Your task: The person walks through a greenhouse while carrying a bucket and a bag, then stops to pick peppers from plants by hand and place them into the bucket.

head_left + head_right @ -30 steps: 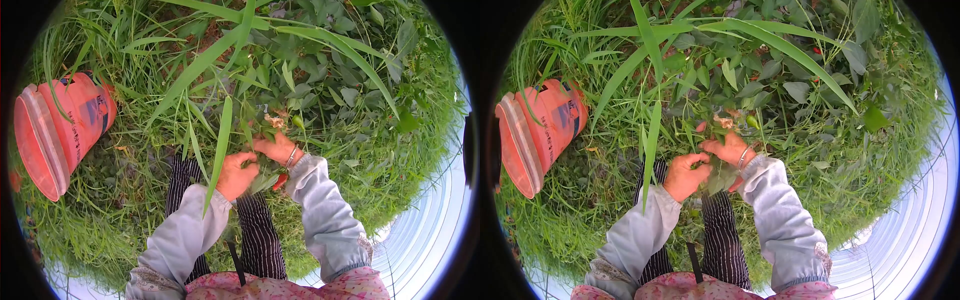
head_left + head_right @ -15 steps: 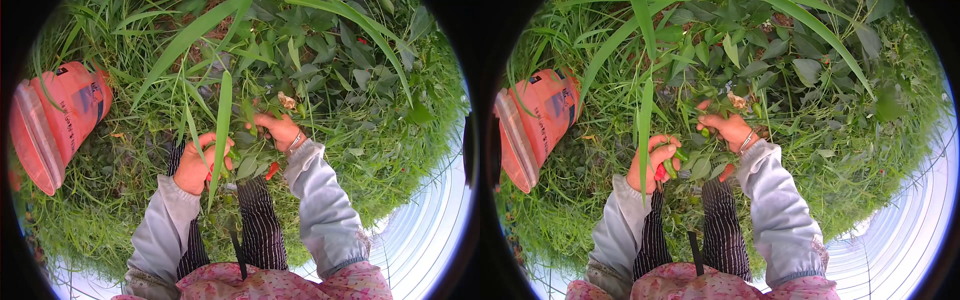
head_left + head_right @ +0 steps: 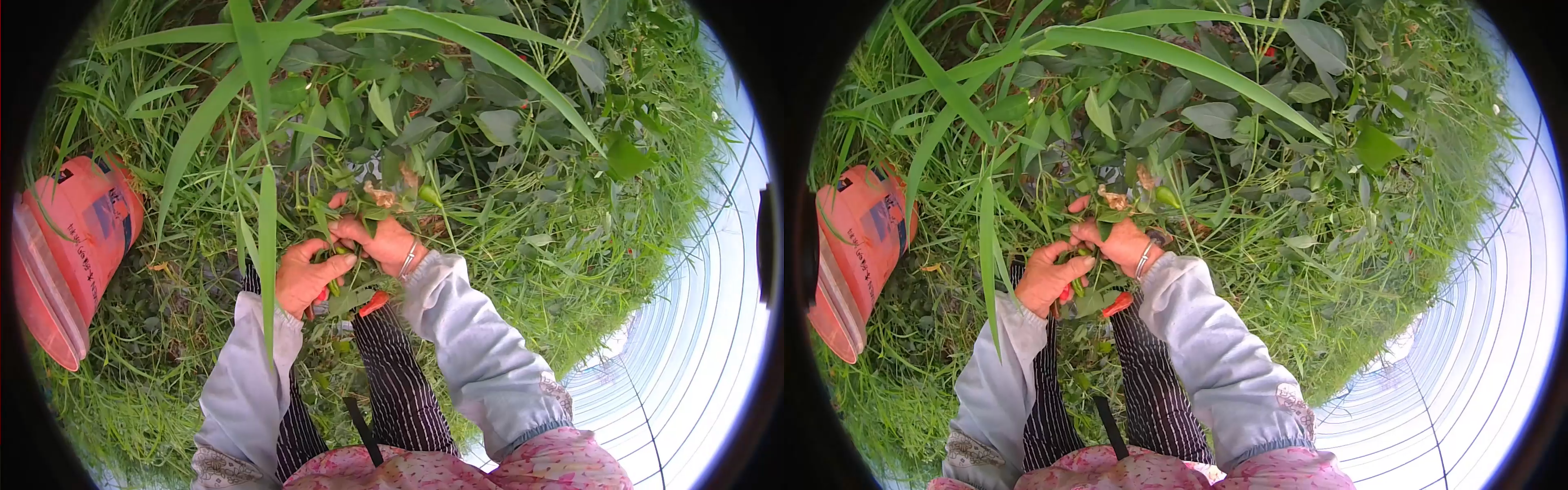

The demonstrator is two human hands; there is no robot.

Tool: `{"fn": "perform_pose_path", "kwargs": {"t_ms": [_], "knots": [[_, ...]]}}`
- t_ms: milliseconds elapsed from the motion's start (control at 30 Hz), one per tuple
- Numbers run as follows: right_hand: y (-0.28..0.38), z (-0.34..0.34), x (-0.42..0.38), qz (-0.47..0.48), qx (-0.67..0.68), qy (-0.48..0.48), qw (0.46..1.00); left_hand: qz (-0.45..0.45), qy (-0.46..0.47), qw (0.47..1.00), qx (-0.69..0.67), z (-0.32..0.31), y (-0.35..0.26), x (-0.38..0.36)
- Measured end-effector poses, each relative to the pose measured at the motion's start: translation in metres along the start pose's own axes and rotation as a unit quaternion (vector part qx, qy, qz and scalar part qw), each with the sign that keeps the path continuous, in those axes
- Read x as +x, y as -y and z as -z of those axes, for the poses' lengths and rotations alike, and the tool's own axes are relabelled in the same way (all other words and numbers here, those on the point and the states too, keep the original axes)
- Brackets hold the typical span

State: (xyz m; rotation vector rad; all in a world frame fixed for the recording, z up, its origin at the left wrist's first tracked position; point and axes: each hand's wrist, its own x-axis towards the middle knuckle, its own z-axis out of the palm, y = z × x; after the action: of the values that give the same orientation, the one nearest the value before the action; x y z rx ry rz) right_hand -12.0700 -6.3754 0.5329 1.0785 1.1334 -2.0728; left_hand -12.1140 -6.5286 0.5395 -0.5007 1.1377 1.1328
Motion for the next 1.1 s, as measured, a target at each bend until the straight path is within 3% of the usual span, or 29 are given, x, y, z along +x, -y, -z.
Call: {"fn": "perform_pose_path", "kwargs": {"t_ms": [133, 233, 333, 367, 400, 433, 467, 533, 600, 667, 733, 833, 933, 967, 1033, 1100], "knots": [[-0.001, -0.008, 0.002, 0.012, 0.028, -0.011, 0.999, -0.042, -0.036, 0.998, 0.011, -0.008, 0.000, -0.002], [0.004, -0.012, -0.001, -0.014, 0.057, -0.038, 0.998, -0.016, -0.049, 0.998, -0.039, -0.003, 0.005, -0.005], [-0.018, -0.002, 0.015, 0.039, 0.025, -0.101, 0.994, -0.061, -0.081, 0.993, -0.053, -0.002, 0.014, -0.016], [-0.030, 0.001, 0.022, 0.096, -0.024, -0.108, 0.989, -0.074, -0.086, 0.993, -0.043, -0.002, 0.013, -0.024], [-0.041, 0.006, 0.025, 0.080, -0.211, -0.125, 0.966, -0.087, -0.092, 0.991, -0.033, -0.002, 0.009, -0.031], [-0.039, 0.005, 0.023, 0.058, -0.390, -0.139, 0.908, -0.071, -0.077, 0.994, 0.008, -0.002, 0.001, -0.042], [-0.040, 0.003, 0.022, 0.032, -0.555, -0.145, 0.819, -0.085, -0.049, 0.995, 0.013, -0.002, -0.003, -0.051], [-0.089, 0.026, 0.042, 0.045, -0.721, -0.056, 0.689, -0.112, 0.007, 0.993, 0.025, -0.004, -0.008, -0.068], [-0.043, 0.003, 0.021, -0.029, -0.556, -0.117, 0.823, -0.085, -0.015, 0.995, 0.053, -0.003, -0.008, -0.073], [-0.040, -0.011, 0.007, 0.061, -0.619, -0.176, 0.763, -0.080, -0.052, 0.992, 0.081, 0.006, -0.002, -0.068], [-0.029, -0.026, -0.023, 0.226, -0.573, -0.272, 0.739, -0.047, -0.019, 0.990, 0.128, 0.011, -0.010, -0.070], [-0.003, -0.042, -0.070, 0.267, -0.507, -0.237, 0.785, -0.032, 0.056, 0.971, 0.231, 0.017, -0.008, -0.074], [-0.005, -0.054, -0.090, 0.356, -0.436, -0.109, 0.819, -0.036, 0.132, 0.947, 0.291, 0.007, -0.007, -0.083], [-0.008, -0.052, -0.092, 0.279, -0.414, -0.039, 0.865, -0.084, 0.167, 0.954, 0.236, 0.008, 0.002, -0.082], [-0.019, -0.048, -0.093, 0.119, -0.352, 0.104, 0.923, -0.071, 0.190, 0.960, 0.193, 0.000, 0.002, -0.082], [-0.026, -0.042, -0.099, 0.131, -0.392, 0.082, 0.907, -0.024, 0.195, 0.966, 0.167, -0.001, -0.003, -0.085]]}}
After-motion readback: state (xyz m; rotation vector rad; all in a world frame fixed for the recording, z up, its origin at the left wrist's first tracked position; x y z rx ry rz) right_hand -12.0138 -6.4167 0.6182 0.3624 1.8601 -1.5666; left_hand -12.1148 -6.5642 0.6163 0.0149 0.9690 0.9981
